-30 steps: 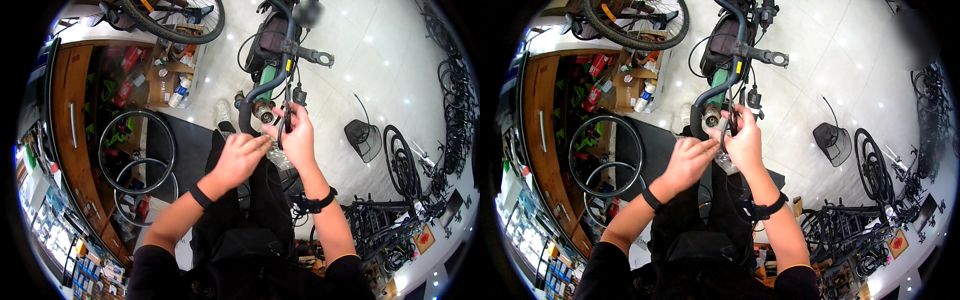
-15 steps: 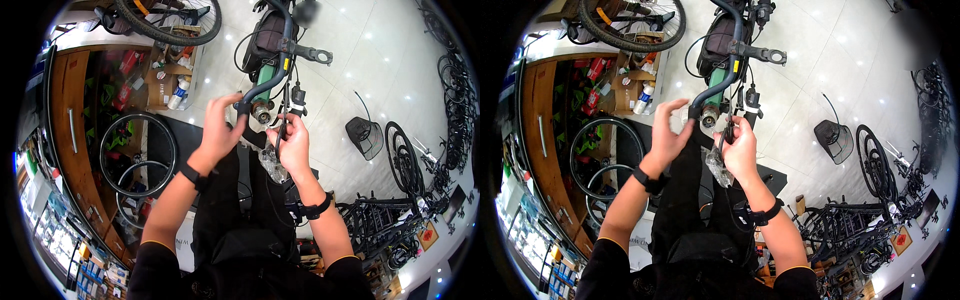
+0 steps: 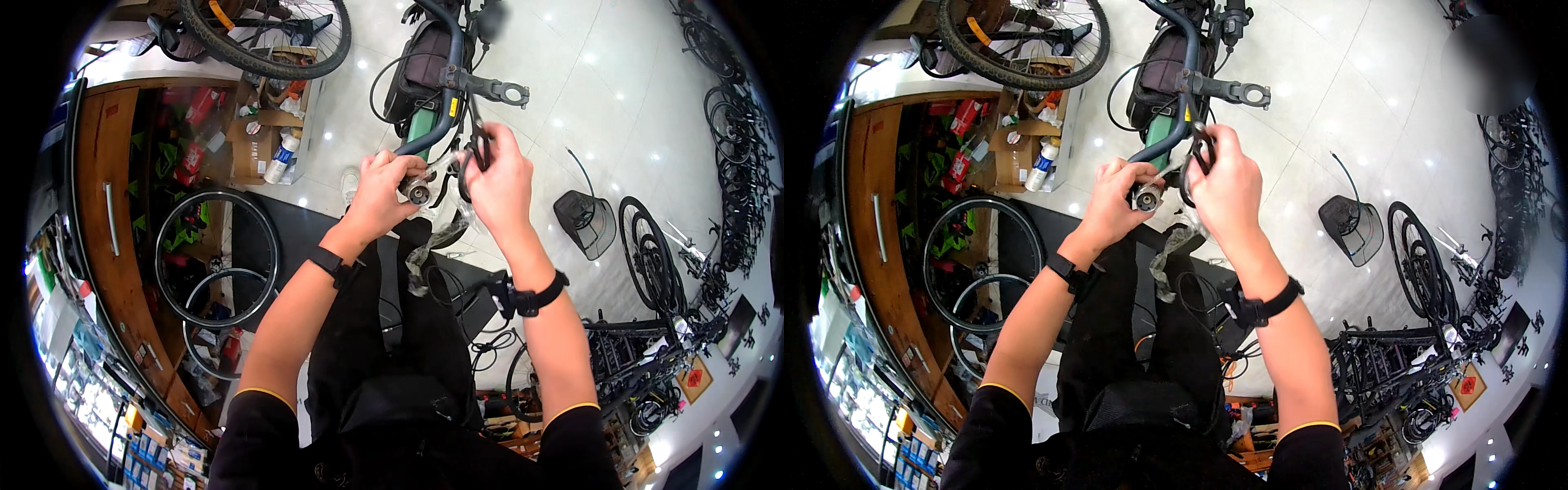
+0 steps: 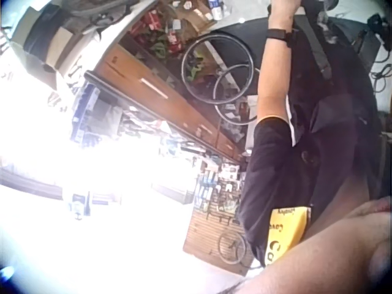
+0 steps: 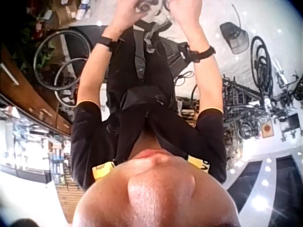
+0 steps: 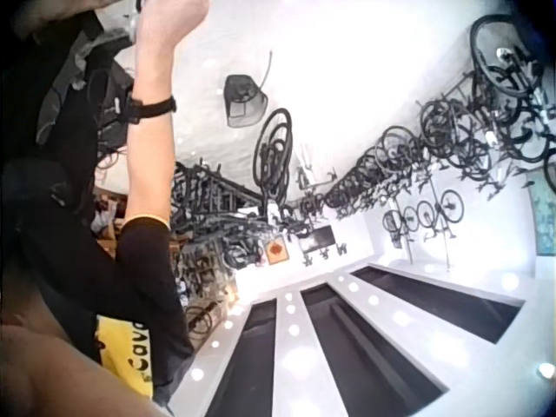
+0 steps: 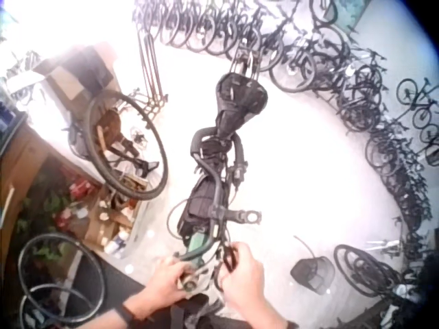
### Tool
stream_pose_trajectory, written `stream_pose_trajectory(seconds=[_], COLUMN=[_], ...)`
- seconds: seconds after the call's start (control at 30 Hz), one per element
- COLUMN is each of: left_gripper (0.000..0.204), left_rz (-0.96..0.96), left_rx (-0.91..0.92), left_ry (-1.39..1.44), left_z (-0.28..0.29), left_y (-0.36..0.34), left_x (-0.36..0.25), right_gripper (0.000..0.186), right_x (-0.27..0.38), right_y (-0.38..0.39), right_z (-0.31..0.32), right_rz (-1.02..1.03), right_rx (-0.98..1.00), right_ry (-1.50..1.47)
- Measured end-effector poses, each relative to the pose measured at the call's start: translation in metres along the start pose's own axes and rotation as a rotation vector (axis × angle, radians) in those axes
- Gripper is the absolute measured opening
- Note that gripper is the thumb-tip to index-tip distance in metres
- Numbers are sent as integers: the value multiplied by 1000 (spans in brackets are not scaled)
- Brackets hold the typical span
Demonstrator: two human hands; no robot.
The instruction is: The person wraps the bicycle stem with tape and cuts the excess with scissors. They then install the handlebar onto the stem and secure it with bolts.
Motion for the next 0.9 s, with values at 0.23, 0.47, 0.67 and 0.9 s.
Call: stream_pose_trajectory(seconds=[0.23,0.47,0.67,0.9], left_gripper=[70,41,40,14], left_rz=[-48,9,-72,-143], left_rx=[217,349,294,263], left_ry=[419,908,850,669], left_z=[1,13,21,27], left_y=[7,10,18,5], left_x=[8,44,3,15], right_gripper=[38,48,48,57], right_x=[72,80,46,61], right_y=[-21,27,41,41], right_z=[-23,-44,-55,-43], right_rz=[285,-39,-149,-53], right_rx=[100,296,236,245], right_ry=[130,97,-388,-280])
Point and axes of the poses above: each hand's wrist, its own y-axis away from the middle knuckle, its own z-axis out of the back of the hand, x = y × z, the point moved 7 cm from there along -y, towards the middle knuckle, and after that the axes turned 13 degrees about x, right-handed, at the moved point
